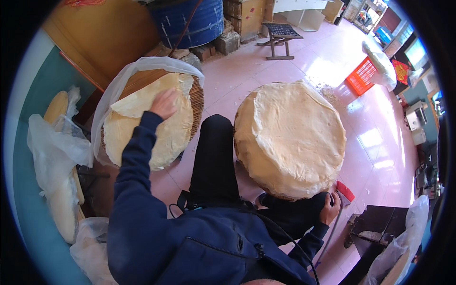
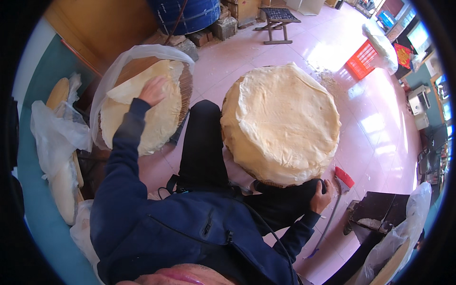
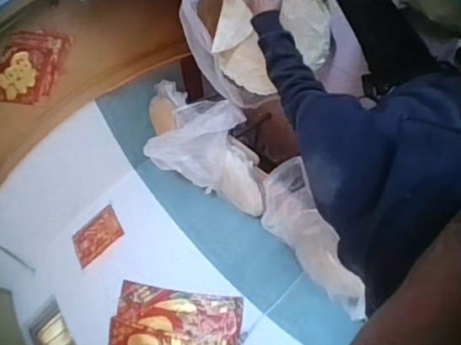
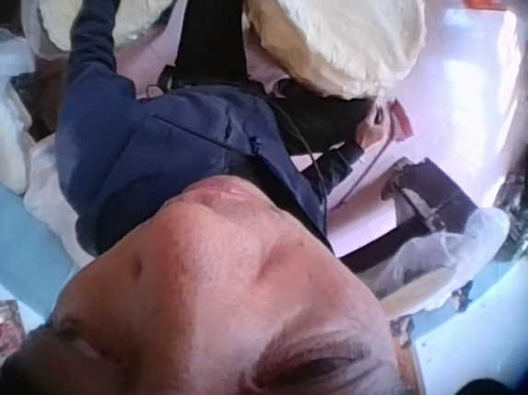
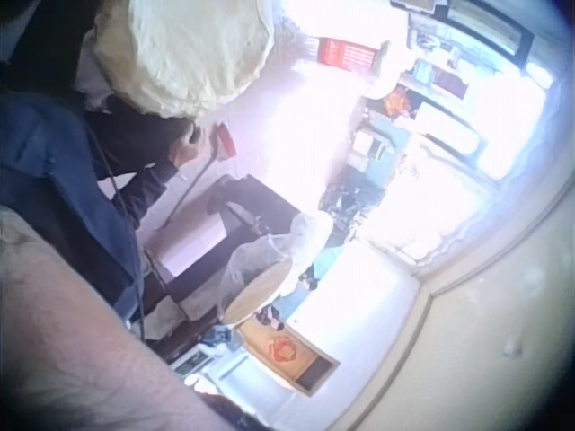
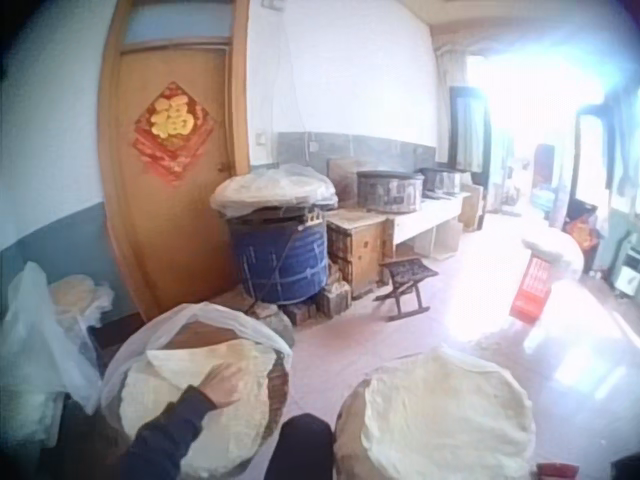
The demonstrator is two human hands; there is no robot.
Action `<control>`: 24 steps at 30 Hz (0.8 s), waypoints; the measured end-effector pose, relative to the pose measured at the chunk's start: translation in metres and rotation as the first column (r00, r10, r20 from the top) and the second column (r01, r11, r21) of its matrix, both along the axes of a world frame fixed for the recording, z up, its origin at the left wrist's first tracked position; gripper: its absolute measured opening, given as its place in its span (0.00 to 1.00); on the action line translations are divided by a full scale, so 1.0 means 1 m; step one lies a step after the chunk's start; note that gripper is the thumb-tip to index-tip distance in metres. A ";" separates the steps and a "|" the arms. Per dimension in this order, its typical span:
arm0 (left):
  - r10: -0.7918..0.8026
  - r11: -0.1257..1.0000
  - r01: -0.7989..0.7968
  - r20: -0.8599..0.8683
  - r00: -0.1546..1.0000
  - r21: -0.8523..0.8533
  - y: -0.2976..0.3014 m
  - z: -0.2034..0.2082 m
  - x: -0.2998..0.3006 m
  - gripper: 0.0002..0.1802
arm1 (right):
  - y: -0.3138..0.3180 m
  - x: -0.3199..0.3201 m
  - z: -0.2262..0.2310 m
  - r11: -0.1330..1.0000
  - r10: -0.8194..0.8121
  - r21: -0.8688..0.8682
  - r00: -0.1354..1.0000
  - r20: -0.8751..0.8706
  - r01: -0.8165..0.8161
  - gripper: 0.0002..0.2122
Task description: The person sits on the floor and separates thin dough sheets from stacked piles in woven baskets. They lift and transfer the sheets onto a wooden board, then place them into a plastic bag on a digital scale. The person folds the dough inside the bag and adjusts the scale.
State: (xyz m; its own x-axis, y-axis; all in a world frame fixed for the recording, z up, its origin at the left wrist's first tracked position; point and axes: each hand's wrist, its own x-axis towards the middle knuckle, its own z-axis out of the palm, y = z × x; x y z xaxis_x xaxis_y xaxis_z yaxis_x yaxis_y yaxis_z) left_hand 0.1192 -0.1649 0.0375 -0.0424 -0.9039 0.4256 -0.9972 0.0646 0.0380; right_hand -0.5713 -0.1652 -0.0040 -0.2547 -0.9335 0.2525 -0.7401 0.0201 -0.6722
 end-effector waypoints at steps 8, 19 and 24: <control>0.178 0.942 -0.219 0.176 0.968 0.256 0.068 -0.018 0.093 0.18 | -0.007 0.020 -0.008 0.999 0.001 0.045 0.996 -0.093 0.003 0.13; 0.424 0.905 -0.416 -0.246 0.872 0.084 0.031 0.062 0.153 0.09 | -0.010 0.033 0.020 0.982 -0.115 -0.125 0.975 0.193 0.141 0.08; 0.513 0.851 -0.508 0.001 0.859 -0.132 -0.009 0.096 0.204 0.09 | -0.013 0.098 0.071 0.961 0.089 -0.275 0.984 0.153 -0.044 0.07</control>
